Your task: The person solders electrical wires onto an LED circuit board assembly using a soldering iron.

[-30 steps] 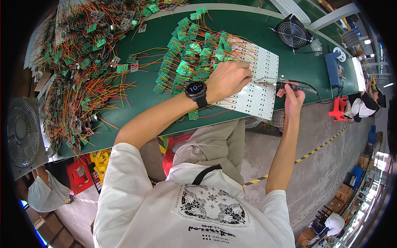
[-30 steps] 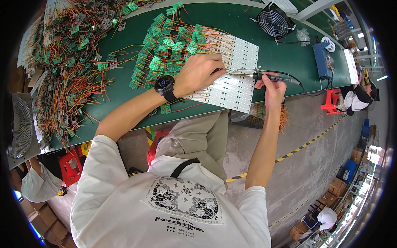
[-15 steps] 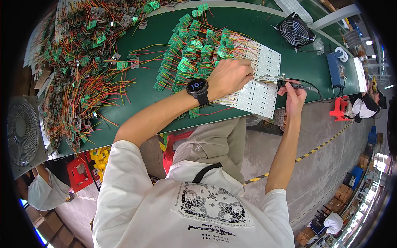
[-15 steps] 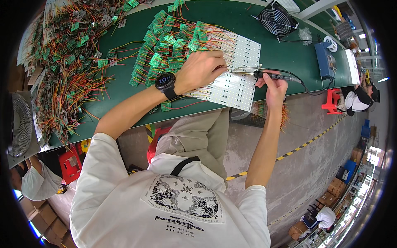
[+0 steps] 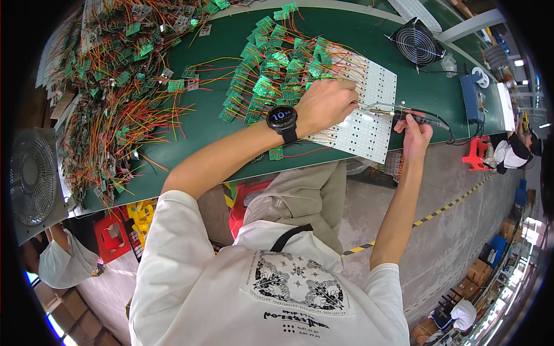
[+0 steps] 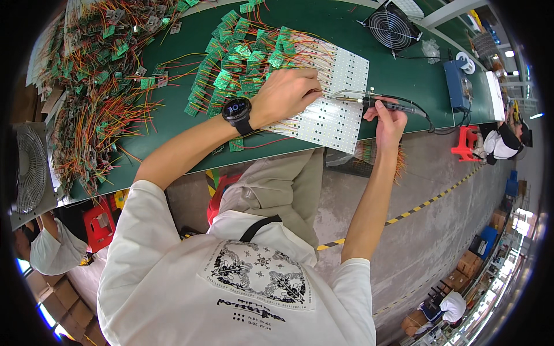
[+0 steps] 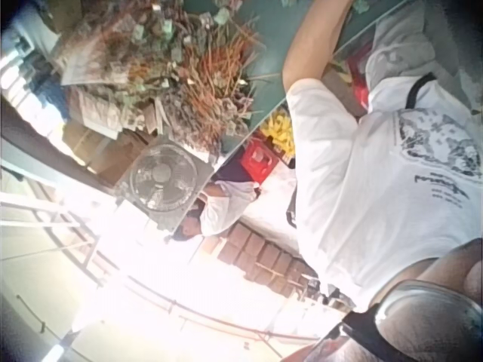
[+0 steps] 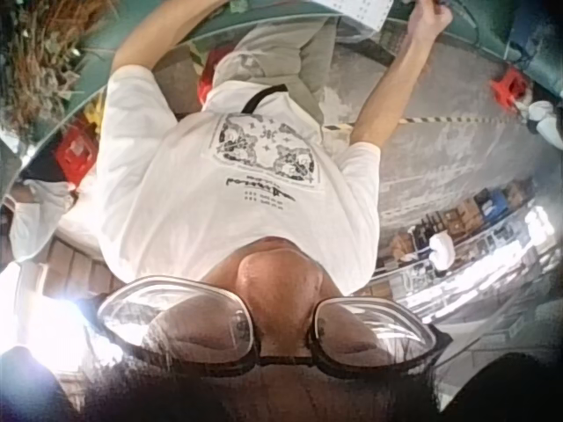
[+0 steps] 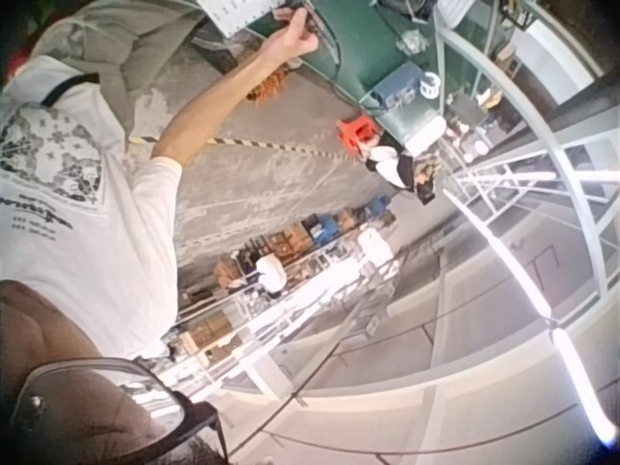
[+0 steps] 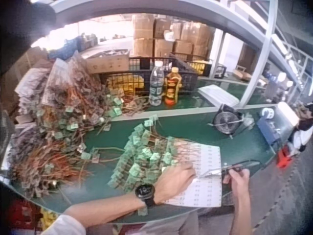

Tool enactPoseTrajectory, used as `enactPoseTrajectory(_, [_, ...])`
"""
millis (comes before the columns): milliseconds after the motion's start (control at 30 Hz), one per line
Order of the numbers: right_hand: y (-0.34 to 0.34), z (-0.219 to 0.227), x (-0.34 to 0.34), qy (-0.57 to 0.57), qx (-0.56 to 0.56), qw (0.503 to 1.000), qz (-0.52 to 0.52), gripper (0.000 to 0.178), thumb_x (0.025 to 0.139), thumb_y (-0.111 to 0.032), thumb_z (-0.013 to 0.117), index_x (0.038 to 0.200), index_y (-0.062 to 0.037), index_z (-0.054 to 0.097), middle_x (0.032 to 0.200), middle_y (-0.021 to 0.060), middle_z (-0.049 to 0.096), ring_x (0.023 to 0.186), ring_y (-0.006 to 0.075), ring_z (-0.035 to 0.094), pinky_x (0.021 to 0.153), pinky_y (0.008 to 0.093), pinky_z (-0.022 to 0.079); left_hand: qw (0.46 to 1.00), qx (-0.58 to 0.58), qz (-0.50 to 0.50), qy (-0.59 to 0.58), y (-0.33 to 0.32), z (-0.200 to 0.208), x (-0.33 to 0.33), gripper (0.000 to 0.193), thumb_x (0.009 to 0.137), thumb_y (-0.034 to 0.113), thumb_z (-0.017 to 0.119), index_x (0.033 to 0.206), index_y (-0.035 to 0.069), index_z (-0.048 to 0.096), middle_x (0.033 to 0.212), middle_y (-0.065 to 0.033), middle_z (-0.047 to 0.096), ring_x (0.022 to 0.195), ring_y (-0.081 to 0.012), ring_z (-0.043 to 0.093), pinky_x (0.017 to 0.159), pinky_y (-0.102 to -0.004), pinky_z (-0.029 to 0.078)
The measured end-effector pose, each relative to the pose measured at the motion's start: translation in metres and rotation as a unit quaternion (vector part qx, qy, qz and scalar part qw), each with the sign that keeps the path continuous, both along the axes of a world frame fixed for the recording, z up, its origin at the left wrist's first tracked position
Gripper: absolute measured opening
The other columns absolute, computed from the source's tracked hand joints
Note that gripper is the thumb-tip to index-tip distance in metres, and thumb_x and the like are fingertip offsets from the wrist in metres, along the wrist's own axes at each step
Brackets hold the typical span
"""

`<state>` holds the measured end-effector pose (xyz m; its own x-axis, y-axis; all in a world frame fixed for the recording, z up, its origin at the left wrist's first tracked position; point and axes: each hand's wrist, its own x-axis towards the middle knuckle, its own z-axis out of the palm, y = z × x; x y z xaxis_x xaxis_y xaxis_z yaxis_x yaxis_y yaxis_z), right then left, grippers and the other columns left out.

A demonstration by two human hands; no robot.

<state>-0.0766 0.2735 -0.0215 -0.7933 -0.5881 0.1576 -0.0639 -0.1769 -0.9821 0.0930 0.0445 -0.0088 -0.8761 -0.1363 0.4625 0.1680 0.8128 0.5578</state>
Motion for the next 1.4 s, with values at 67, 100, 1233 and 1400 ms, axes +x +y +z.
enactPoseTrajectory(67, [-0.003,0.001,0.002,-0.004,-0.002,1.000,0.001,0.023,0.088,-0.008,0.064,0.105,0.0071,0.061,0.073,0.0133,0.065,0.059,0.0195,0.061,0.056,0.0267,0.046,1.000,-0.009,0.006,-0.001,-0.001,0.000,0.001,0.014,0.082,0.016,0.064,0.079,0.003,0.069,0.080,-0.0089,0.061,0.070,-0.0301,0.062,0.062,-0.0419,0.049])
enactPoseTrajectory(100, [-0.004,0.000,0.002,-0.009,-0.005,1.000,-0.007,0.023,0.088,-0.008,0.064,0.105,0.0069,0.061,0.073,0.0130,0.065,0.059,0.0193,0.061,0.056,0.0267,0.046,1.000,-0.005,0.004,-0.003,-0.001,0.001,0.002,0.015,0.082,0.017,0.064,0.081,0.003,0.068,0.081,-0.0093,0.061,0.070,-0.0306,0.062,0.061,-0.0419,0.049])
enactPoseTrajectory(1233, [-0.001,0.007,0.005,-0.031,-0.026,0.998,-0.051,0.018,0.087,-0.011,0.066,0.098,0.0032,0.063,0.071,0.0073,0.063,0.055,0.0137,0.059,0.052,0.0227,0.043,0.955,-0.063,0.210,-0.199,-0.188,0.075,0.184,0.019,0.080,0.019,0.072,0.083,0.001,0.067,0.080,-0.0085,0.060,0.068,-0.0210,0.060,0.064,-0.0331,0.048])
enactPoseTrajectory(1400, [-0.004,0.009,0.004,-0.031,-0.033,0.998,-0.041,0.017,0.087,-0.012,0.066,0.094,0.0032,0.063,0.070,0.0080,0.063,0.055,0.0143,0.059,0.052,0.0231,0.043,0.962,-0.139,0.228,-0.060,-0.146,0.109,0.178,0.013,0.088,0.011,0.064,0.090,-0.002,0.068,0.084,-0.0113,0.066,0.076,-0.0230,0.065,0.070,-0.0319,0.050])
